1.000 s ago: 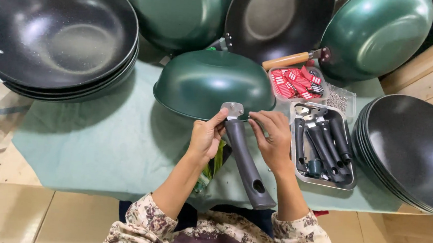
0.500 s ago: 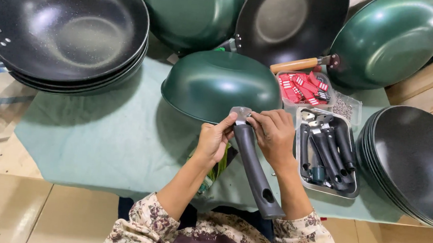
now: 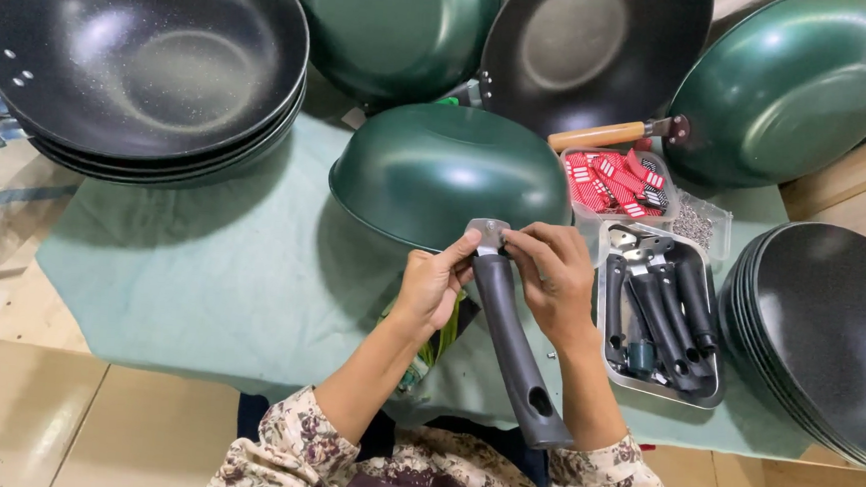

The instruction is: The person is assembling handles onto a variety of green and black pans and woks using a screwdriver and screws.

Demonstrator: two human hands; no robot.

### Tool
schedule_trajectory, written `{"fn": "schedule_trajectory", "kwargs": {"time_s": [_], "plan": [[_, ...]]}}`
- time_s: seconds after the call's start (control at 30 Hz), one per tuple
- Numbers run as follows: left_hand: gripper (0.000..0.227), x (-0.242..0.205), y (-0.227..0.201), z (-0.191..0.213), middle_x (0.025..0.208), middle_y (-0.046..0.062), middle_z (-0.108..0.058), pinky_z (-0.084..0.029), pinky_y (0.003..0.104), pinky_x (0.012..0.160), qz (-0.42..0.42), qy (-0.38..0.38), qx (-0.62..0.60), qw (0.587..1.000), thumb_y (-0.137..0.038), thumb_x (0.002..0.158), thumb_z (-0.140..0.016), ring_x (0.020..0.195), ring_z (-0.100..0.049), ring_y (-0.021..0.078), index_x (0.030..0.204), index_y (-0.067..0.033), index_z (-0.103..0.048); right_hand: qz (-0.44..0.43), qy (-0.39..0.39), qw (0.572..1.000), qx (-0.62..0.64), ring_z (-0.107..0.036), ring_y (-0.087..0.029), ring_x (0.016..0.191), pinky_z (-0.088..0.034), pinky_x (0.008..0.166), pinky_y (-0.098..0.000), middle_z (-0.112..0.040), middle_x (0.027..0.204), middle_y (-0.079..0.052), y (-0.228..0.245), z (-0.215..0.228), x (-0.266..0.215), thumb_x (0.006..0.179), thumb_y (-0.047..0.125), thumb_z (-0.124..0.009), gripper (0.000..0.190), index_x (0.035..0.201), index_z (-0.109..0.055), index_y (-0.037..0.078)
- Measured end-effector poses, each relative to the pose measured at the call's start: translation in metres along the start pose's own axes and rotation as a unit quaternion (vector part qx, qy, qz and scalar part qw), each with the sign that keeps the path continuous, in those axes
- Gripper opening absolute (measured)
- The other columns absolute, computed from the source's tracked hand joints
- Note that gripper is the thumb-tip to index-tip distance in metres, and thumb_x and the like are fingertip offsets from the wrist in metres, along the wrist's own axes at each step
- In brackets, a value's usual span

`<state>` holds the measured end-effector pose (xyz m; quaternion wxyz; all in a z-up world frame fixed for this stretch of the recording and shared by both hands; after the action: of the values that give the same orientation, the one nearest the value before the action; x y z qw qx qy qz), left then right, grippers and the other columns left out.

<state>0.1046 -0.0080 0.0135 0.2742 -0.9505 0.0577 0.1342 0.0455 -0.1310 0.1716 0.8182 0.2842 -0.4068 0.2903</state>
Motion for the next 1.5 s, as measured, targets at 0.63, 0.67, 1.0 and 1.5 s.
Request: {"fn": "schedule_trajectory", "kwargs": {"time_s": [0.63,0.67,1.0,1.5], "plan": [[0.016,0.001,0.003,0.003,0.085,0.013,-0.077,-0.067,0.041,0.069,-0.004,0.007,-0.005,1.000,-0.001,0.086,-0.083,0.072,-0.078,0.0275,0.100,0.0025,-0.077,-0.105,-0.016,0.989,0.098,-0.067,-0.028,0.090,-0.057,0.084,-0.0402,-0.070,0.101,-0.012,-0.006,0.005,-0.016,0.093,-0.019,-0.049,0.040,0.100,-0.080,0.005],[0.017,-0.001,0.001,0.000,0.085,0.013,-0.077,-0.067,0.042,0.069,-0.004,0.008,-0.007,1.000,-0.001,0.086,-0.083,0.072,-0.077,0.0280,0.101,0.0025,-0.077,-0.103,-0.009,0.990,0.100,-0.067,-0.028,0.095,-0.056,0.087,-0.0408,-0.069,0.105,-0.012,-0.005,0.005,-0.014,0.093,-0.019,-0.049,0.042,0.108,-0.080,0.005],[0.013,-0.002,-0.002,-0.001,0.082,0.014,-0.076,-0.067,0.040,0.066,-0.004,0.009,-0.010,1.000,-0.001,0.086,-0.083,0.070,-0.077,0.0279,0.095,0.0045,-0.076,-0.131,0.002,0.986,0.101,-0.069,-0.025,0.092,-0.058,0.084,-0.0376,-0.069,0.101,-0.009,-0.008,0.002,-0.021,0.091,-0.018,-0.054,0.041,0.103,-0.083,0.008],[0.015,0.010,0.014,0.009,0.083,0.016,-0.077,-0.067,0.041,0.066,0.001,0.006,-0.007,1.000,-0.001,0.084,-0.084,0.071,-0.077,0.0301,0.095,0.0048,-0.076,-0.021,0.000,0.999,-0.048,-0.065,-0.020,0.079,-0.055,0.077,-0.0339,-0.065,0.090,-0.001,-0.013,-0.009,-0.016,0.089,0.006,-0.083,0.007,0.094,-0.078,0.010]]}}
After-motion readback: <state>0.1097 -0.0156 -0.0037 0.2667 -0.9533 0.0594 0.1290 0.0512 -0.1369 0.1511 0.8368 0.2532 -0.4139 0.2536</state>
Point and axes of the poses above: each hand's wrist, its own x-axis towards the middle knuckle, its own z-axis out of the back of the hand, y = z × x, the point moved 3 cm from there along x, towards the middle knuckle
